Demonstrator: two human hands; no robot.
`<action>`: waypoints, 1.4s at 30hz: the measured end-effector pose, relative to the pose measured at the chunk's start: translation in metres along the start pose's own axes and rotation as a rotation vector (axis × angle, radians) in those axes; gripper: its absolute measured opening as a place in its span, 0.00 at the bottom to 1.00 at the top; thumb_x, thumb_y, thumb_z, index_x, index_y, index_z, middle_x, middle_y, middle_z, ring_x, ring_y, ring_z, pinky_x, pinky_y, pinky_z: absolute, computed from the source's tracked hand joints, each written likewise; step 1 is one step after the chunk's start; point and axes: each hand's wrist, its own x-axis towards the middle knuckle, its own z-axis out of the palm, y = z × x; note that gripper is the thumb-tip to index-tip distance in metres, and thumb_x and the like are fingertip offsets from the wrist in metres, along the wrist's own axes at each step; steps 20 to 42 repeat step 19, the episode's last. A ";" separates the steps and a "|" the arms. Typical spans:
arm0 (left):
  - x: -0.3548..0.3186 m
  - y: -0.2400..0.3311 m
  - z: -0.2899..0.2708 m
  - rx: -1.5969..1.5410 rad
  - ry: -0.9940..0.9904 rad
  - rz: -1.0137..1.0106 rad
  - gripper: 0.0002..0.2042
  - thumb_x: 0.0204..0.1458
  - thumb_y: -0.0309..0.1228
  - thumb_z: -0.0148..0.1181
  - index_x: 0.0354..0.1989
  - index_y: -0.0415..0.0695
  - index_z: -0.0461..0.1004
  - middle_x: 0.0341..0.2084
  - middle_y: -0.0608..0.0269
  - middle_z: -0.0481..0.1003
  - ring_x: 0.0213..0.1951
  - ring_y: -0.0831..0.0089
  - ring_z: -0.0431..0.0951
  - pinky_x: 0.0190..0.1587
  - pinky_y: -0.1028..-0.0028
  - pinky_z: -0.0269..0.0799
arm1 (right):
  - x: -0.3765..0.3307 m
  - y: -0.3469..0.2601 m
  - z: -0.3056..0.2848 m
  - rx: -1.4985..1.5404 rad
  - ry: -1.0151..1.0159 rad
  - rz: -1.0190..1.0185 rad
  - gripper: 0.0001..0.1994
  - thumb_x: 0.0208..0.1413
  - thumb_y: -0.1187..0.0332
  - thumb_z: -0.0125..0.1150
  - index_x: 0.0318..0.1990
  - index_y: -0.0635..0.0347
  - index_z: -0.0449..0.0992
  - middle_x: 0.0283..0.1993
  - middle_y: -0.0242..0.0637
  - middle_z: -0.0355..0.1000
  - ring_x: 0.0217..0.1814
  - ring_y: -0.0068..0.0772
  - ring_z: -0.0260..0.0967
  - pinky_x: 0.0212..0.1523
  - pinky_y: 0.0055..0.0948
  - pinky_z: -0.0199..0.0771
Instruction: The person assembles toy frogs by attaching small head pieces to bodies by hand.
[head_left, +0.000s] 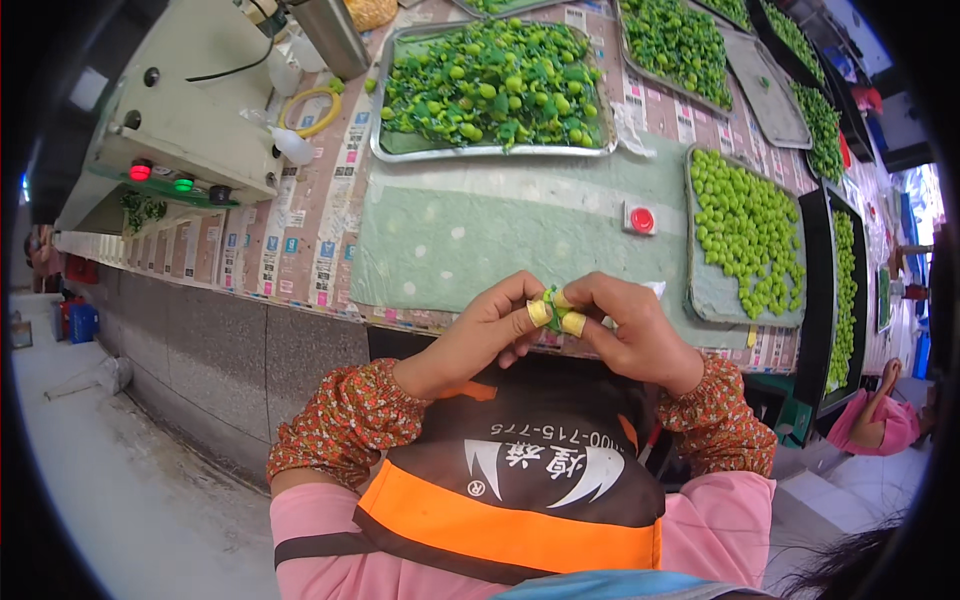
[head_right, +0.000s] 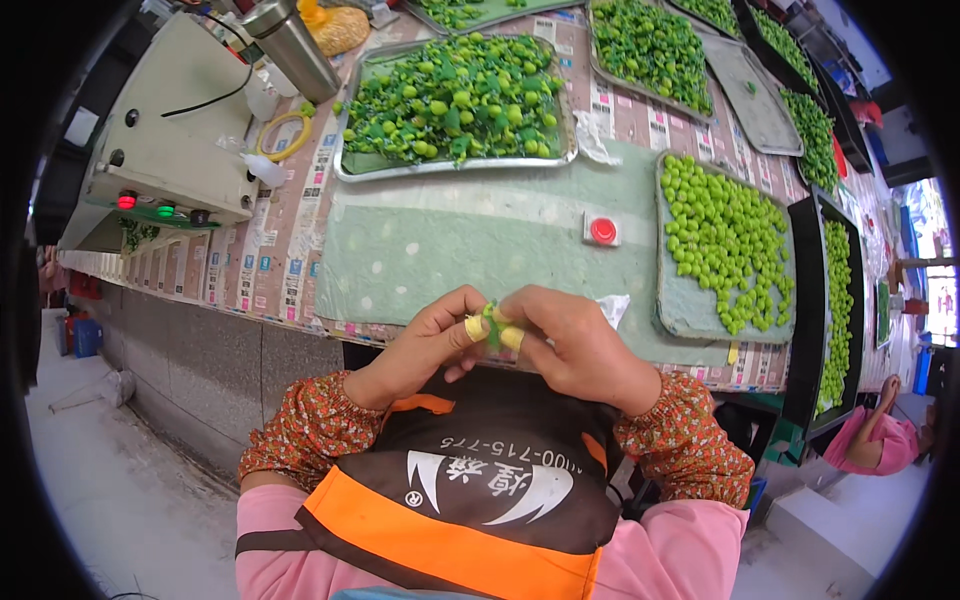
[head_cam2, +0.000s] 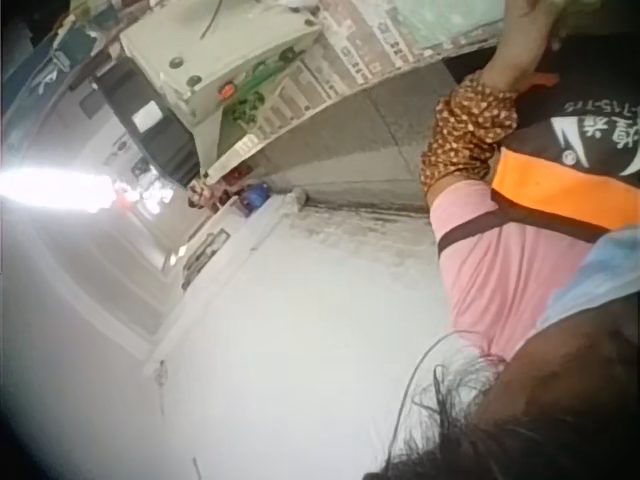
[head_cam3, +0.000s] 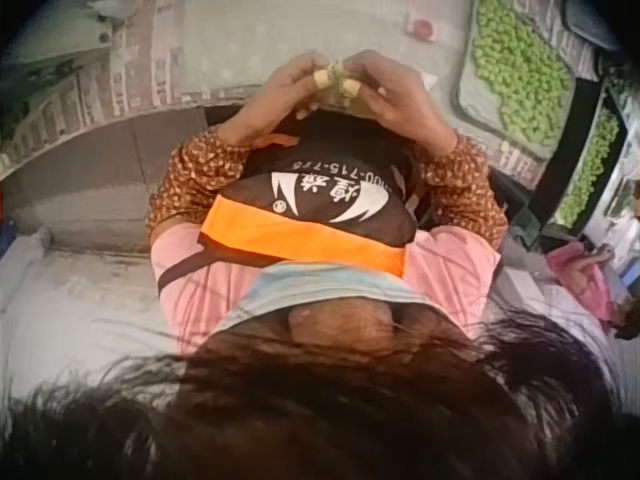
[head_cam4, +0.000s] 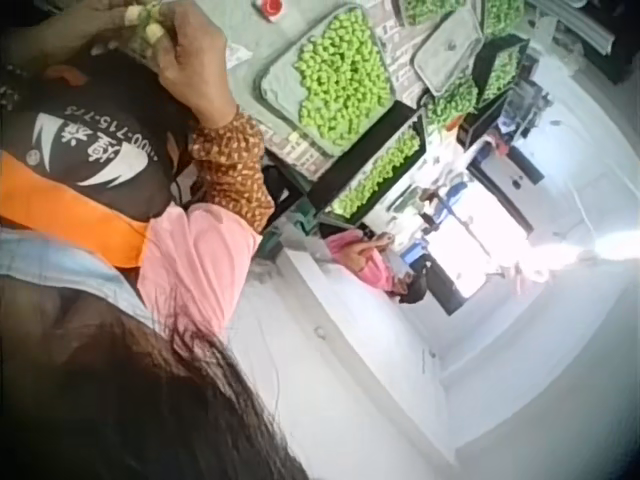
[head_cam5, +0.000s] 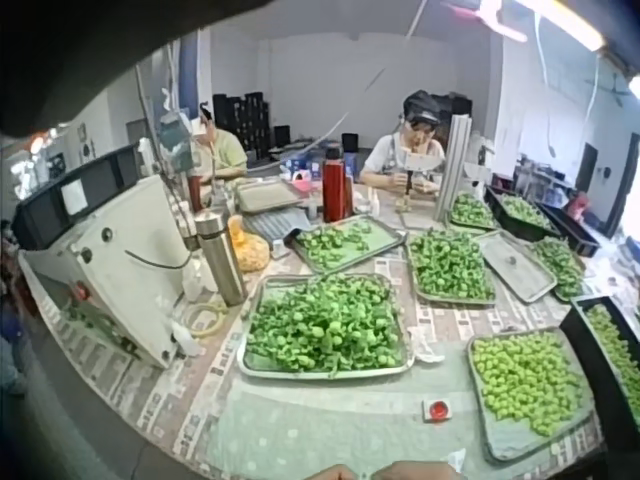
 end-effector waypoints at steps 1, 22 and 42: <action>-0.002 0.003 0.001 -0.037 0.071 0.039 0.09 0.71 0.40 0.52 0.49 0.49 0.70 0.31 0.75 0.69 0.29 0.89 0.68 0.25 0.86 0.63 | 0.011 -0.006 -0.007 -0.026 0.000 -0.016 0.10 0.56 0.79 0.63 0.46 0.64 0.76 0.34 0.42 0.74 0.33 0.39 0.75 0.34 0.31 0.74; -0.090 0.030 -0.075 0.116 0.625 0.195 0.07 0.69 0.35 0.53 0.50 0.49 0.72 0.33 0.74 0.72 0.29 0.89 0.68 0.28 0.86 0.65 | 0.235 0.076 -0.088 -0.560 0.343 0.114 0.20 0.60 0.71 0.62 0.59 0.59 0.72 0.33 0.42 0.77 0.35 0.40 0.77 0.42 0.41 0.77; -0.090 0.030 -0.075 0.116 0.625 0.195 0.07 0.69 0.35 0.53 0.50 0.49 0.72 0.33 0.74 0.72 0.29 0.89 0.68 0.28 0.86 0.65 | 0.235 0.076 -0.088 -0.560 0.343 0.114 0.20 0.60 0.71 0.62 0.59 0.59 0.72 0.33 0.42 0.77 0.35 0.40 0.77 0.42 0.41 0.77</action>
